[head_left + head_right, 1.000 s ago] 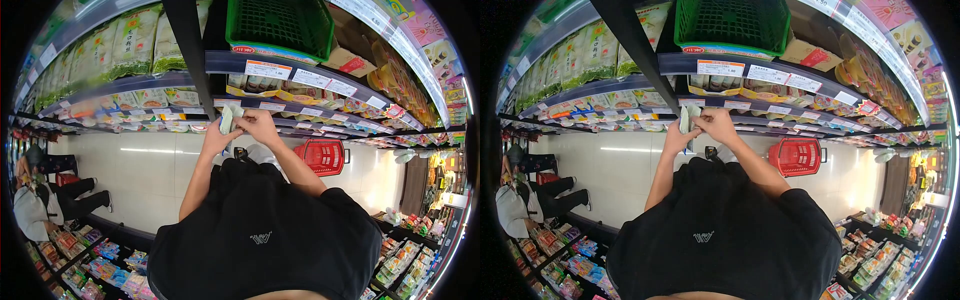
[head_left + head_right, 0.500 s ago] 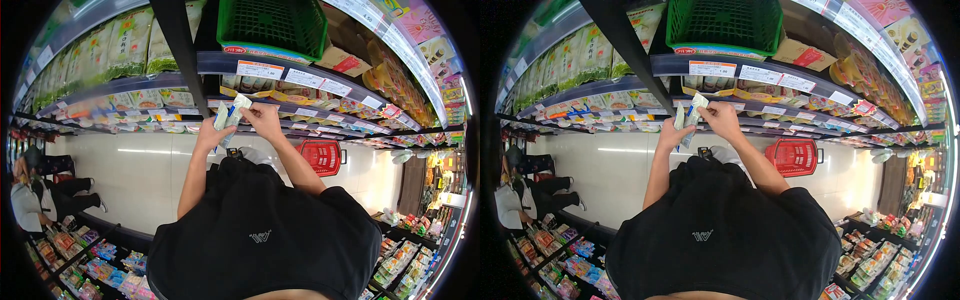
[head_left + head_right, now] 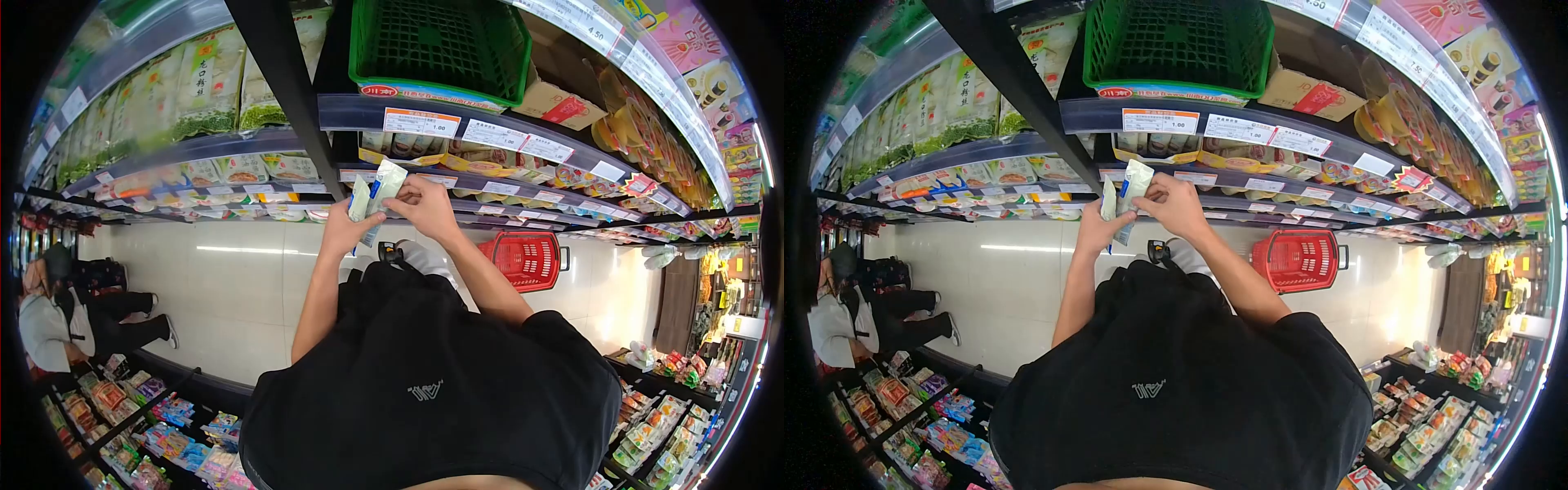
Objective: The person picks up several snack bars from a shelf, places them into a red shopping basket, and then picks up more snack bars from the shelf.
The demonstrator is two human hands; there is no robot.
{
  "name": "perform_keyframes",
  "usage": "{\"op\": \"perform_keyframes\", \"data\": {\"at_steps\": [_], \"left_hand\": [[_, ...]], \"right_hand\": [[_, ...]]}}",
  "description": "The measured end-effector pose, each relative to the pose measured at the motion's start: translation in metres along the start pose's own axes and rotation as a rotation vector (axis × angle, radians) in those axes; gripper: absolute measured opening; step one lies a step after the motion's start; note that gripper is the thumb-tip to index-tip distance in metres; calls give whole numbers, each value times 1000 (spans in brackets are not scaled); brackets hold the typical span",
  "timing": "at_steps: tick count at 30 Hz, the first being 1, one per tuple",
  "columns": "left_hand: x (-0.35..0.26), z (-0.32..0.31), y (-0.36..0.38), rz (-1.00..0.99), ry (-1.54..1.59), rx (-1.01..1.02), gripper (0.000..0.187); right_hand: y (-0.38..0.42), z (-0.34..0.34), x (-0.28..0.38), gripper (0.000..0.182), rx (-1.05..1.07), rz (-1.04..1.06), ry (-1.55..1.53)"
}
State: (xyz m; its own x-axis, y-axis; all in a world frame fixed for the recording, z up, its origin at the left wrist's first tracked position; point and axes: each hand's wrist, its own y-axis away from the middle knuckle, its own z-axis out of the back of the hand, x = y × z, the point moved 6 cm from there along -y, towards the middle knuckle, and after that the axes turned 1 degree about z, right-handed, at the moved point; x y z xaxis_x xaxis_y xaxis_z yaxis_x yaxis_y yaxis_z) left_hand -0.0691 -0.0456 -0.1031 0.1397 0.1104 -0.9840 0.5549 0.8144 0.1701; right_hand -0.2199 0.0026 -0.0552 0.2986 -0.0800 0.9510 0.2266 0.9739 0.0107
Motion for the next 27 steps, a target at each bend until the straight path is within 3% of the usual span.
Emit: {"op": "perform_keyframes", "data": {"at_steps": [7, 11, 14, 19, 20, 25, 27], "left_hand": [[-4, 2, 4, 57, -61, 15, 39], [17, 8, 4, -2, -73, 8, 40], [23, 8, 5, 32, 75, 14, 34], [25, -1, 14, 52, 655, 222, 28], [26, 1, 14, 46, 654, 213, 28], [22, -18, 18, 115, 772, 539, 37], [19, -20, 18, 93, 734, 479, 39]], "right_hand": [[3, 0, -6, 18, -27, 13, -34], [0, 13, -10, 19, -92, -1, -208], [-1, 15, -8, 24, -17, -1, -321], [-1, 8, -4, 34, 191, -33, -585], [-1, 6, -1, 34, 216, -22, -563], [-1, 0, -7, 27, 316, 50, -620], [-2, -3, -23, 17, 288, 1, -664]]}}
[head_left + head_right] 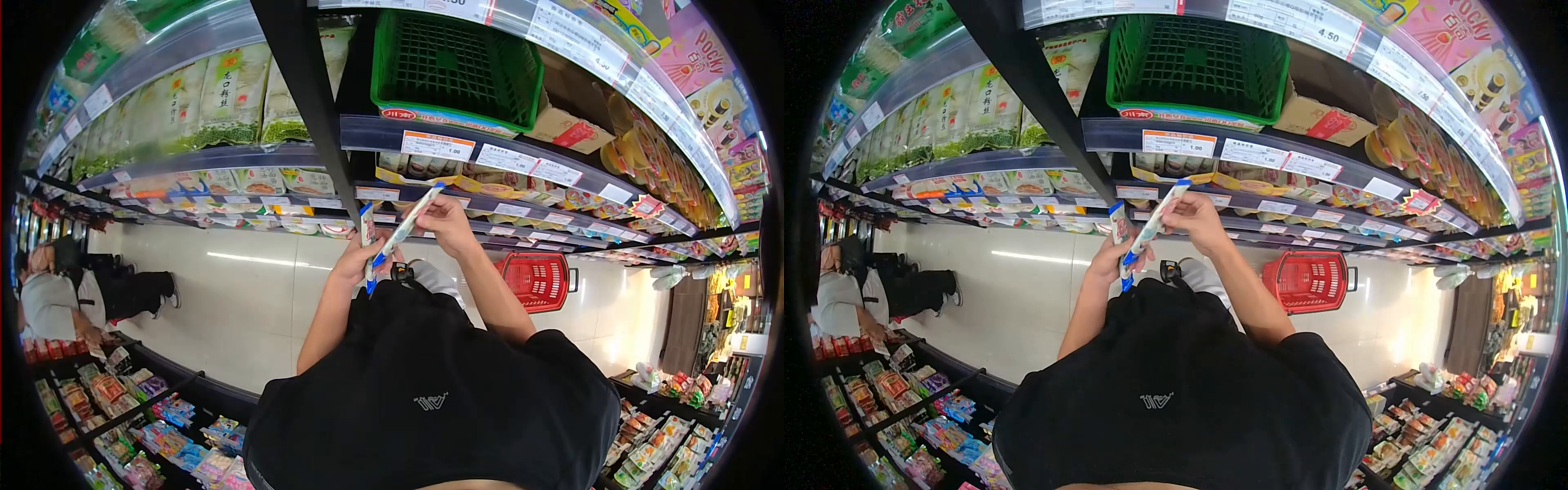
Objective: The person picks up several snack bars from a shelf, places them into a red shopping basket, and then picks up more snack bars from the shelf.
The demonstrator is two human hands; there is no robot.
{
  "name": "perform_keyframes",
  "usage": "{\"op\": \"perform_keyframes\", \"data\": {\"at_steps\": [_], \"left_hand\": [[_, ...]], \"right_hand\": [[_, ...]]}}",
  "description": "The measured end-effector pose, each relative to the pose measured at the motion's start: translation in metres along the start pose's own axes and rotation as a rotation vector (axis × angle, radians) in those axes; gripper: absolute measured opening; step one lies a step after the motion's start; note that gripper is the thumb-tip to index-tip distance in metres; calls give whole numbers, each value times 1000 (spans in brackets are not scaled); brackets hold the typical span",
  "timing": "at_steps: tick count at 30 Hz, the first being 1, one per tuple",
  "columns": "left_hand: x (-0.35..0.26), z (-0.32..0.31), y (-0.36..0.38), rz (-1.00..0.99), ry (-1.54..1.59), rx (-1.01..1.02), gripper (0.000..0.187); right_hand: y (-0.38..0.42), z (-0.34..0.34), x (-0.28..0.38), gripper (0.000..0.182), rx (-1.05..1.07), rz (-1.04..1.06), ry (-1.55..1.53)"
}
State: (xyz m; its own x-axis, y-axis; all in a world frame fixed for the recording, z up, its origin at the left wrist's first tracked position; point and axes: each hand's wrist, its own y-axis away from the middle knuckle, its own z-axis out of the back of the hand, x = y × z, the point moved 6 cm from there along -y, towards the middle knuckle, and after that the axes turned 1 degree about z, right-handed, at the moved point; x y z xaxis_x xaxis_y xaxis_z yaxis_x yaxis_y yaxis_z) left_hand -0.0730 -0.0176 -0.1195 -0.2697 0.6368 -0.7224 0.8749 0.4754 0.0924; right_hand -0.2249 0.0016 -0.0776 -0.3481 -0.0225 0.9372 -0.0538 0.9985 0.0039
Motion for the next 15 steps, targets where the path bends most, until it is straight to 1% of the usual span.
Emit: {"op": "perform_keyframes", "data": {"at_steps": [2, 3, 4, 6, 7, 8, 10, 11, 12, 14, 15], "left_hand": [[-4, 6, 1, -22, -44, -103, 52], [-7, 9, 2, -73, -40, -131, 47], [-8, 12, 2, -79, -41, -137, 47], [-14, 22, 4, -100, -127, -214, 39], [-16, 26, 5, -118, -116, -197, 32], [-17, 30, 6, -119, -117, -198, 32], [-20, 36, 8, -154, -86, -230, 30], [-21, 38, 8, -152, -86, -228, 30], [-22, 39, 8, -157, -91, -242, 30], [-25, 39, 8, -164, -96, -258, 29], [-28, 35, 9, -164, -99, -251, 29]], "right_hand": [[-1, 18, -14, 13, -192, 24, -342], [-1, 17, -11, 12, -295, 29, -417], [-1, 16, -10, 12, -288, 26, -418], [3, 27, -9, 14, -429, 86, -756], [3, 28, -8, 15, -429, 73, -780], [3, 27, -8, 15, -427, 73, -780], [5, 21, -8, 14, -368, 64, -681], [6, 15, -14, 13, -358, -11, -573], [5, 15, -14, 13, -360, -11, -572], [1, 9, -12, 13, -289, 0, -541], [-1, 9, -5, 15, -434, 8, -614]]}}
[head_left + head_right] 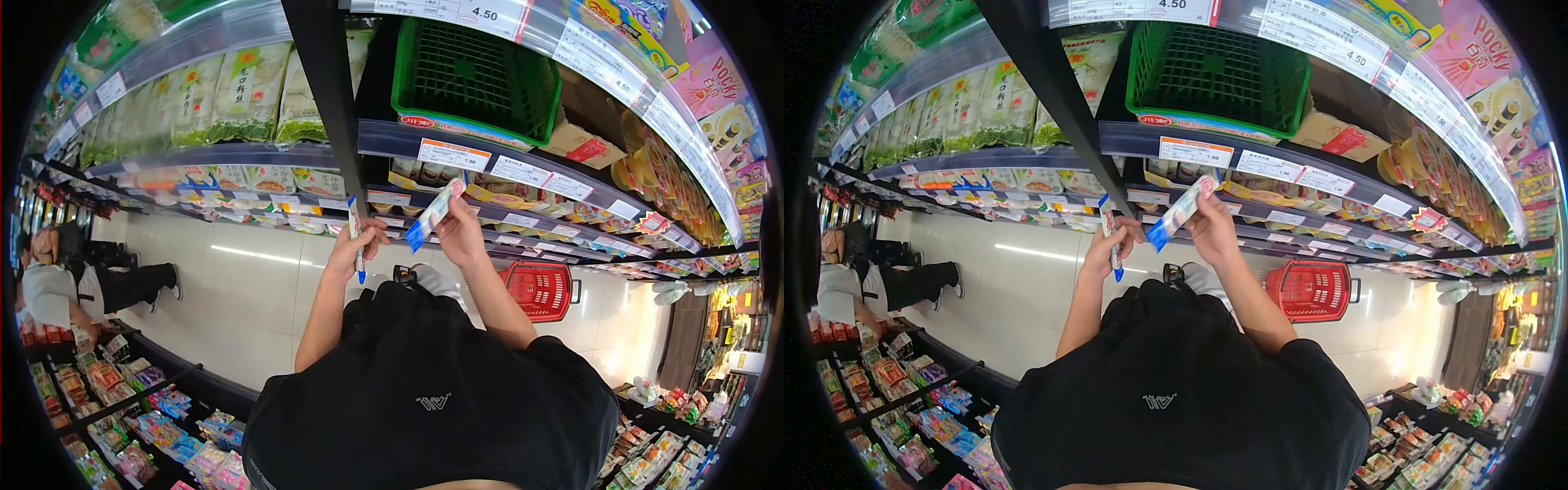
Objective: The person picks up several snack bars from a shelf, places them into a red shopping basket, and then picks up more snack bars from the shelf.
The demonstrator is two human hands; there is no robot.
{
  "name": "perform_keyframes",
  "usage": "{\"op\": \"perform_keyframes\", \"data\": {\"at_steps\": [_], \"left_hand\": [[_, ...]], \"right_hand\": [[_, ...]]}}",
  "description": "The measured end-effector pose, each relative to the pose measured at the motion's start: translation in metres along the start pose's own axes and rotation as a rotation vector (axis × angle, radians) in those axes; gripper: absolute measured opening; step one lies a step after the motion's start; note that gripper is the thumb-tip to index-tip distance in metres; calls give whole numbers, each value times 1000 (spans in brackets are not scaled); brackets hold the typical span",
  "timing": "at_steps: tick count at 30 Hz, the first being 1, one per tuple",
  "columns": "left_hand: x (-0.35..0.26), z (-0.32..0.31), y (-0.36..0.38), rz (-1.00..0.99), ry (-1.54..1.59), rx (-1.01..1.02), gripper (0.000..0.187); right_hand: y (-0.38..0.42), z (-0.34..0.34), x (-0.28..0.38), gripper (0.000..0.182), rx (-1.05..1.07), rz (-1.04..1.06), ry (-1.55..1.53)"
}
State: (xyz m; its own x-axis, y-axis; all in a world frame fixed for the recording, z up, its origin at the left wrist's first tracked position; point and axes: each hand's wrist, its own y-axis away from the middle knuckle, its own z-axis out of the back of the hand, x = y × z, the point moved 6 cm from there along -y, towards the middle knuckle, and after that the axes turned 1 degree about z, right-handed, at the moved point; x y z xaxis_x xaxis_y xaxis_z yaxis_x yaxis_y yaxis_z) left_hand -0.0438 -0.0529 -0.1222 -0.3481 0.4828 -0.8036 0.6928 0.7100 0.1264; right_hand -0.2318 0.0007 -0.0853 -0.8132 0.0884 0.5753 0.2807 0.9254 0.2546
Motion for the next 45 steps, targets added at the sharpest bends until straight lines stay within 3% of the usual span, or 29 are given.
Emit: {"op": "perform_keyframes", "data": {"at_steps": [4, 9, 11, 15, 21, 29, 34, 45], "left_hand": [[4, 1, 3, 9, 1, 3, 30], [1, -2, 8, -28, 21, 23, 33], [1, -4, 11, -16, 36, 39, 34], [-4, -13, 13, 0, -99, 48, 31], [3, -9, 9, 63, -381, -33, 26], [-4, -10, 6, 13, -531, -145, 26], [-3, -8, 8, -38, -505, -197, 24], [4, -16, 10, 77, -515, -22, 26]], "right_hand": [[-4, -4, 1, 20, 55, -42, 248], [-9, 0, -6, 18, -1, -33, 268], [-10, 6, -9, 16, -25, -9, 460], [-5, -2, -6, 16, -16, 41, 603], [0, -7, -5, 14, 21, 95, 707], [1, -10, -5, 18, -3, 119, 756], [6, -18, -12, 20, 42, -53, 760], [18, -11, -18, 13, 82, -94, 878]]}}
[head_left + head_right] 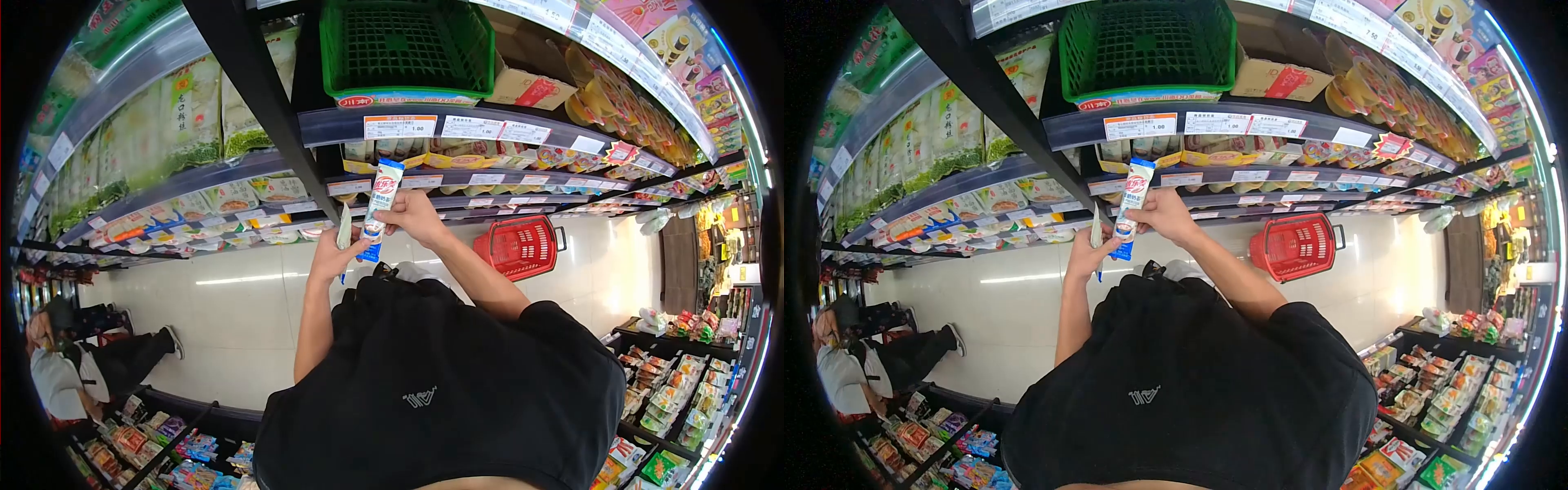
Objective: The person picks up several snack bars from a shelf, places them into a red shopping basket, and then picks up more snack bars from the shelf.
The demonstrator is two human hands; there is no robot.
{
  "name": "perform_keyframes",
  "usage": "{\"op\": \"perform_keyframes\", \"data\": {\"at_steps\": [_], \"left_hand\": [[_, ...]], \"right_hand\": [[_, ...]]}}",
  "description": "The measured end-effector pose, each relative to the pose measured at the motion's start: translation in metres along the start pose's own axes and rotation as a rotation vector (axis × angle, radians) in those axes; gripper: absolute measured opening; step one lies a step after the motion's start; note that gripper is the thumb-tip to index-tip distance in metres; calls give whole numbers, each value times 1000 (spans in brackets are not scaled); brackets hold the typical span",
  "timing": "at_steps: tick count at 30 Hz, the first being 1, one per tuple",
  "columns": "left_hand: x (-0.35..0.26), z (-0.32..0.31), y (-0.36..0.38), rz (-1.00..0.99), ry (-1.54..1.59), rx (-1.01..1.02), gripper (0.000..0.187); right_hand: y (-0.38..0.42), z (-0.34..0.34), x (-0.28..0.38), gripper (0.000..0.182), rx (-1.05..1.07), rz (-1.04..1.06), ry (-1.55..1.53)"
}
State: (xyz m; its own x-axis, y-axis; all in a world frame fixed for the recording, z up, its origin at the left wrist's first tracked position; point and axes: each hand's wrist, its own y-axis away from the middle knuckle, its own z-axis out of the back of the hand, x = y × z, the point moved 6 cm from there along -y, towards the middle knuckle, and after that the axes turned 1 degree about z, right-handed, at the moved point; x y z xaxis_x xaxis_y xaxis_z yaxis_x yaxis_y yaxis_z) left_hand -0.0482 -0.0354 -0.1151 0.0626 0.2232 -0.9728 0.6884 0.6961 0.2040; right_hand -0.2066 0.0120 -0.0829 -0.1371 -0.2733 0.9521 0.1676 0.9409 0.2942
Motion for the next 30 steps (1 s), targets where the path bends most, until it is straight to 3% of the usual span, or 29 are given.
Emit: {"op": "perform_keyframes", "data": {"at_steps": [5, 7, 14, 23, 25, 28, 30], "left_hand": [[-5, -7, 4, -6, -83, -6, 32], [-9, -10, 7, 37, -73, -33, 22], [6, -11, -1, 26, -7, -23, 22], [5, -12, -10, 37, -53, 29, 22], [-3, -15, -11, -33, 177, 147, 19], [-4, -8, -8, -31, 276, 76, 18], [3, -1, -8, -11, 262, 48, 19]], "right_hand": [[2, -6, -6, 15, 35, 13, 89], [3, -8, -7, 15, 25, 15, 98], [8, -4, -8, 19, -22, 28, 155], [0, 24, 10, 15, -155, 184, -82], [-4, 44, 20, 11, -293, 262, -187], [-15, 78, 37, 10, -512, 380, -501], [-27, 98, 39, 14, -511, 431, -541]]}}
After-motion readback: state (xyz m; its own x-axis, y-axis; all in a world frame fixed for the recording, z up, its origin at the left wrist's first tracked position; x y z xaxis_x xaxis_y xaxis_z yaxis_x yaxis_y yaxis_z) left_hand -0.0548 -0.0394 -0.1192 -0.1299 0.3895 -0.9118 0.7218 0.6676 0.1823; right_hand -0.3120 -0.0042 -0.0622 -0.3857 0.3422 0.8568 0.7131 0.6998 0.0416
